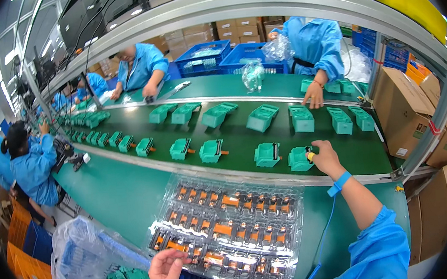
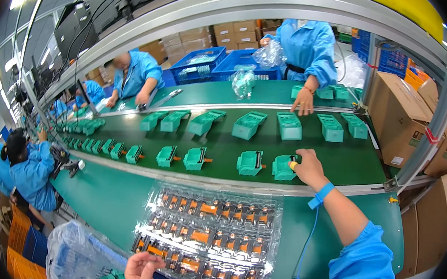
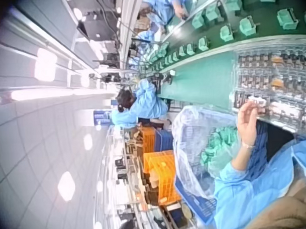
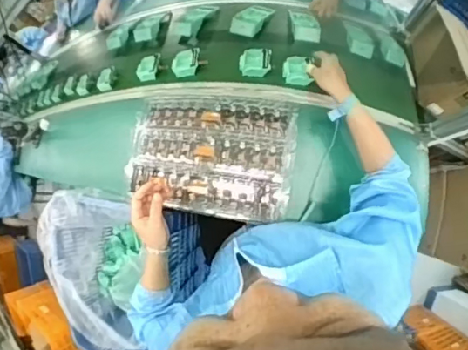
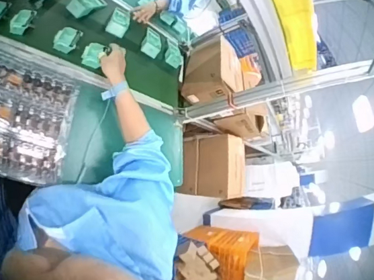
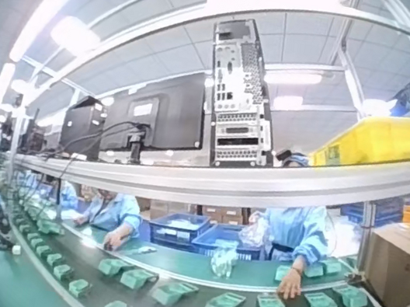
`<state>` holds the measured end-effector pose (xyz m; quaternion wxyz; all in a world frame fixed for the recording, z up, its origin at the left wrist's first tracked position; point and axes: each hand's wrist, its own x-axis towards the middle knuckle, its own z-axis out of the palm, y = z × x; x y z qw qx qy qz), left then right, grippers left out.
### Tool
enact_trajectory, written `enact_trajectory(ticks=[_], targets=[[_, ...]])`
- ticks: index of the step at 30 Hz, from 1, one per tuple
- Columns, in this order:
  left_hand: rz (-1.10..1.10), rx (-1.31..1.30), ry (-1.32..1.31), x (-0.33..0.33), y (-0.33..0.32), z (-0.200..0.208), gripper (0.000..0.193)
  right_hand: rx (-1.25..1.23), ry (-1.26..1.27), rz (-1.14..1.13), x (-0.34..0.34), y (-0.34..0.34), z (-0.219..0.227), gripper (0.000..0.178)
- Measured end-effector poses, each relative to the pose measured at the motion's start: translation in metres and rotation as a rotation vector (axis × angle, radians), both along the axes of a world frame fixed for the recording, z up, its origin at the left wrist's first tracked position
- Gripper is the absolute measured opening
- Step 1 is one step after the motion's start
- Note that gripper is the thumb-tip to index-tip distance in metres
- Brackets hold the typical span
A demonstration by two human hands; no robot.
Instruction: The person assembles small electronic components into green plastic housings by hand, inserting circuit boards and connectors into the housings on an assembly line.
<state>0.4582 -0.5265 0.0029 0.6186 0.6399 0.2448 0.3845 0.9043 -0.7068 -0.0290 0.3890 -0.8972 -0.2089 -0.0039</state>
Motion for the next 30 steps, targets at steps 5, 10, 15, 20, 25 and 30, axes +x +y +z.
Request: enact_trajectory(ticks=[5,10,15,20,25,30], targets=[[0.177,-0.004,-0.018,-0.033,0.023,0.027,0.023,0.240,0.350,0.667,-0.096,0.020,0.078,0.032],[0.401,-0.036,0.058,-0.115,0.062,0.035,0.023,-0.085,0.479,1.534,-0.193,0.052,0.119,0.031],[0.594,-0.234,0.519,-0.284,0.095,-0.048,0.031,-0.074,0.374,1.483,-0.252,0.122,0.114,0.027],[0.593,-0.413,1.076,-0.403,0.068,-0.107,0.045,-0.270,0.135,1.377,-0.307,0.187,0.075,0.038],[-0.294,0.159,1.318,-0.430,-0.013,-0.142,0.059,-0.297,-0.040,1.333,-0.326,0.196,0.070,0.037],[-0.150,0.663,1.044,-0.306,-0.031,-0.023,0.042,-0.387,-0.076,1.279,-0.341,0.211,0.069,0.028]])
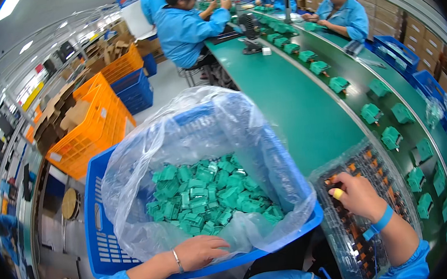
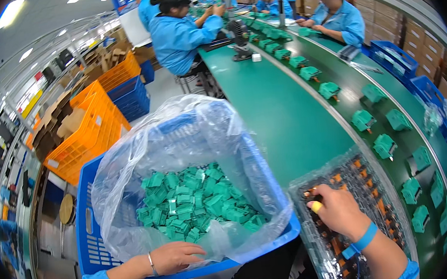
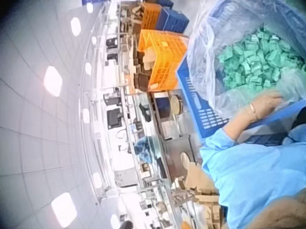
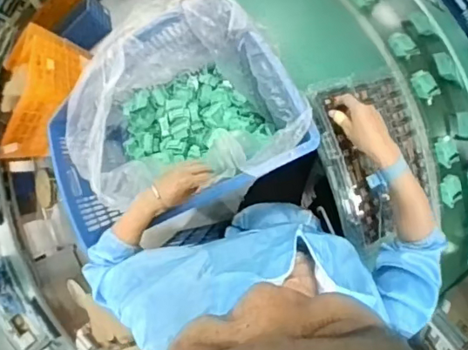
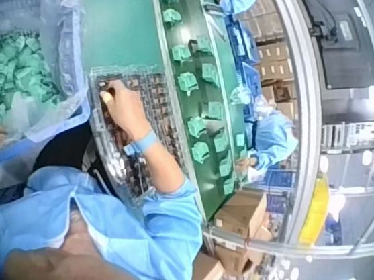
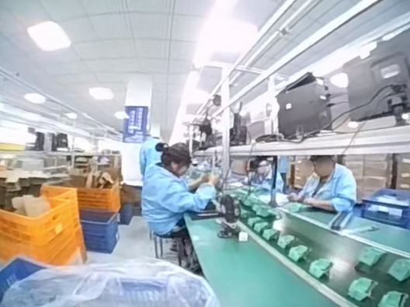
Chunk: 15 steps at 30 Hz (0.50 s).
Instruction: The person assembles small electronic components into green plastic housings by hand, inserting circuit boards and connectors into the housings on an assembly line.
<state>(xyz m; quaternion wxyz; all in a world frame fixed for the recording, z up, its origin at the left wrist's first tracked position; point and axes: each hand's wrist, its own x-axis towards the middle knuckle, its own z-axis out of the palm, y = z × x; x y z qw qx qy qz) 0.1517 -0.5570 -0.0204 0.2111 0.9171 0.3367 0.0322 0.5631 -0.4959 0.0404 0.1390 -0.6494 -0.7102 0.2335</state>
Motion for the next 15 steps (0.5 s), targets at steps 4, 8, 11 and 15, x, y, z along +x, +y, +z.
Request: enact_trajectory(ticks=[4,8,11,15], targets=[[0.400,-0.497,-0.131,-0.048,0.064,0.005,0.026,-0.090,0.260,-0.223,0.001,-0.007,0.005,0.022],[1.188,-0.508,-0.239,-0.112,0.127,-0.055,0.035,-0.128,0.453,-0.260,0.003,-0.007,-0.002,0.020],[1.010,-0.274,0.090,-0.127,0.155,-0.128,0.042,-0.117,0.491,-0.259,0.007,-0.006,-0.010,0.015],[0.706,0.054,0.201,-0.093,0.178,-0.159,0.050,-0.059,0.624,-0.334,0.021,-0.026,-0.002,0.018]])
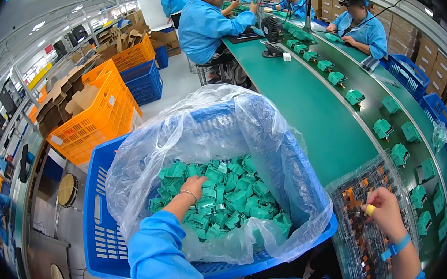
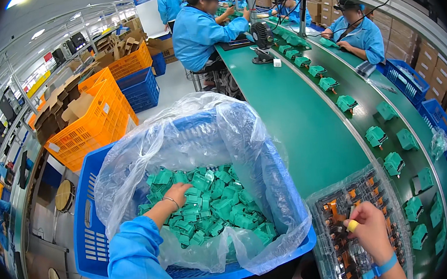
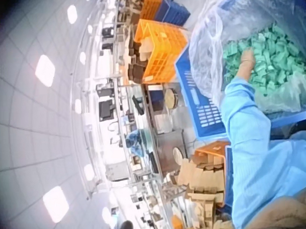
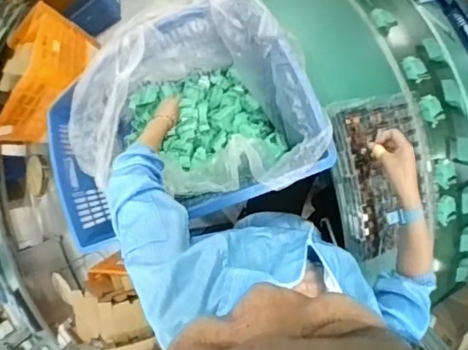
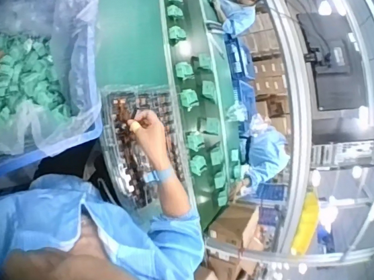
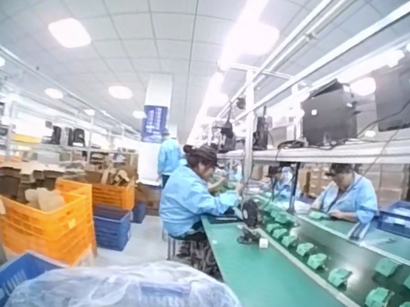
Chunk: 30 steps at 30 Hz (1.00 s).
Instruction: The person assembles small electronic components into green plastic housings by hand, inserting circuit boards and connectors into the housings on an assembly line.
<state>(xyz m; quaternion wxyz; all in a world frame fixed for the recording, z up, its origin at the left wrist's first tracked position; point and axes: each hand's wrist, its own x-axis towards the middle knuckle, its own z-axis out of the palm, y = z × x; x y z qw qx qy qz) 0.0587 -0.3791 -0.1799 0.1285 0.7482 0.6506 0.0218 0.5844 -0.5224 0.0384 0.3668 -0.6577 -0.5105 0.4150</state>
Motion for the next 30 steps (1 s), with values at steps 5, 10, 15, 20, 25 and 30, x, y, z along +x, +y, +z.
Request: enact_trajectory(ticks=[5,10,15,20,25,30], targets=[[0.074,-0.056,0.051,0.000,0.028,-0.031,0.047,0.058,0.295,-0.172,0.001,-0.028,0.024,0.028],[0.193,-0.233,0.213,0.013,0.051,-0.050,0.043,0.046,0.410,-0.226,0.021,-0.059,0.017,0.045],[0.038,-0.257,0.507,0.022,0.061,-0.048,0.040,0.051,0.544,-0.215,0.029,-0.068,0.023,0.022],[-0.100,-0.116,0.458,0.020,0.030,-0.024,0.035,0.001,0.623,-0.143,0.037,-0.070,0.020,0.011],[-0.188,0.408,-0.072,0.029,-0.015,0.021,0.030,-0.016,0.693,-0.113,0.055,-0.078,0.000,0.012],[0.478,0.009,-1.489,0.093,-0.056,0.118,0.021,-0.100,0.874,-0.076,0.057,-0.075,0.011,0.014]])
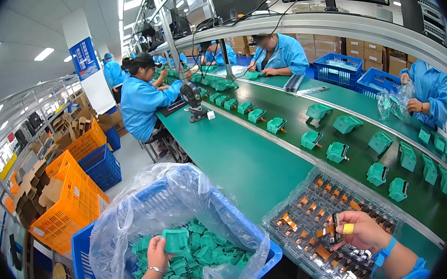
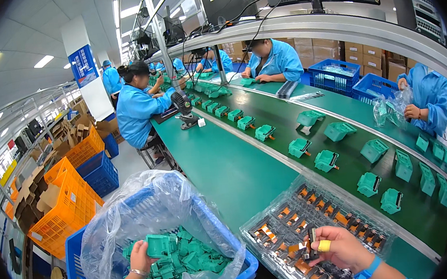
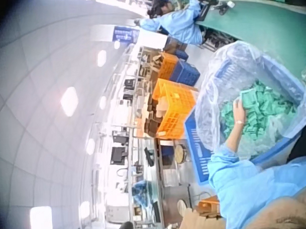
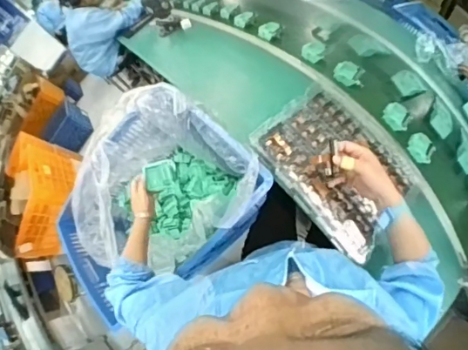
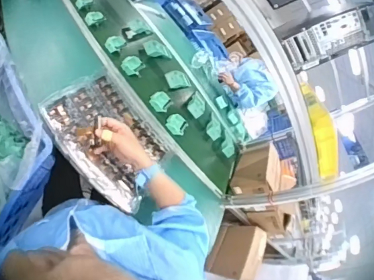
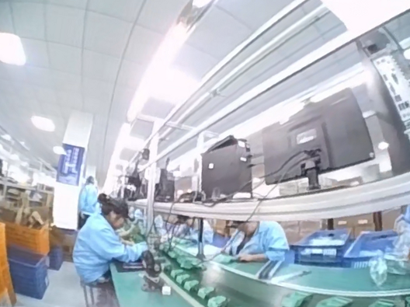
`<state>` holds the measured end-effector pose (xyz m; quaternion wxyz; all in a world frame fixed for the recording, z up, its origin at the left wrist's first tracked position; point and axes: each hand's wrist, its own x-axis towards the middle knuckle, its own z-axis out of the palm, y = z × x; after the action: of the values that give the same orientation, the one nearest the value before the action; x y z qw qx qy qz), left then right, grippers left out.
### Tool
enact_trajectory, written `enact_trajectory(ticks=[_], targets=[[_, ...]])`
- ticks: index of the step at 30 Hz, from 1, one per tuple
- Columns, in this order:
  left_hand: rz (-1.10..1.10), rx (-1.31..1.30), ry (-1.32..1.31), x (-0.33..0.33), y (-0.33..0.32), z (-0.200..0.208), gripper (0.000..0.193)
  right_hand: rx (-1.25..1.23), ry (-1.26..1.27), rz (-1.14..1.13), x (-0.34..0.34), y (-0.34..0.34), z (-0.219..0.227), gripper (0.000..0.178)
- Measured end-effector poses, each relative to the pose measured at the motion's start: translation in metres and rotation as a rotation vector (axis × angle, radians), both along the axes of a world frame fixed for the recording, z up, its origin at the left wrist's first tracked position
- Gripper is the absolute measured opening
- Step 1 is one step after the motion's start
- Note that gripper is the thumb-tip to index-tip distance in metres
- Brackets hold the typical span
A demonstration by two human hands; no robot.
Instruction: The person assembles small electronic components into green plastic housings by hand, inserting circuit boards and connectors into the housings on an assembly line.
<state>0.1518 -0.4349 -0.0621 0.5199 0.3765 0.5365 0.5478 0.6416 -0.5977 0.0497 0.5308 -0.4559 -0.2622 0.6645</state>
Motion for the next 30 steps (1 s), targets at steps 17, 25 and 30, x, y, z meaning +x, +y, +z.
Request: enact_trajectory(ticks=[17,25,30], targets=[[-0.897,0.087,0.220,0.276,-0.074,0.092,0.035,0.019,0.072,0.456,0.011,0.012,-0.010,0.012],[-0.787,-0.064,-0.412,0.286,-0.086,0.085,0.051,0.110,0.307,0.145,0.019,0.011,-0.023,0.014],[-0.925,-0.183,-0.655,0.287,-0.077,0.055,0.061,0.170,0.421,0.087,0.020,0.010,-0.028,0.018]])
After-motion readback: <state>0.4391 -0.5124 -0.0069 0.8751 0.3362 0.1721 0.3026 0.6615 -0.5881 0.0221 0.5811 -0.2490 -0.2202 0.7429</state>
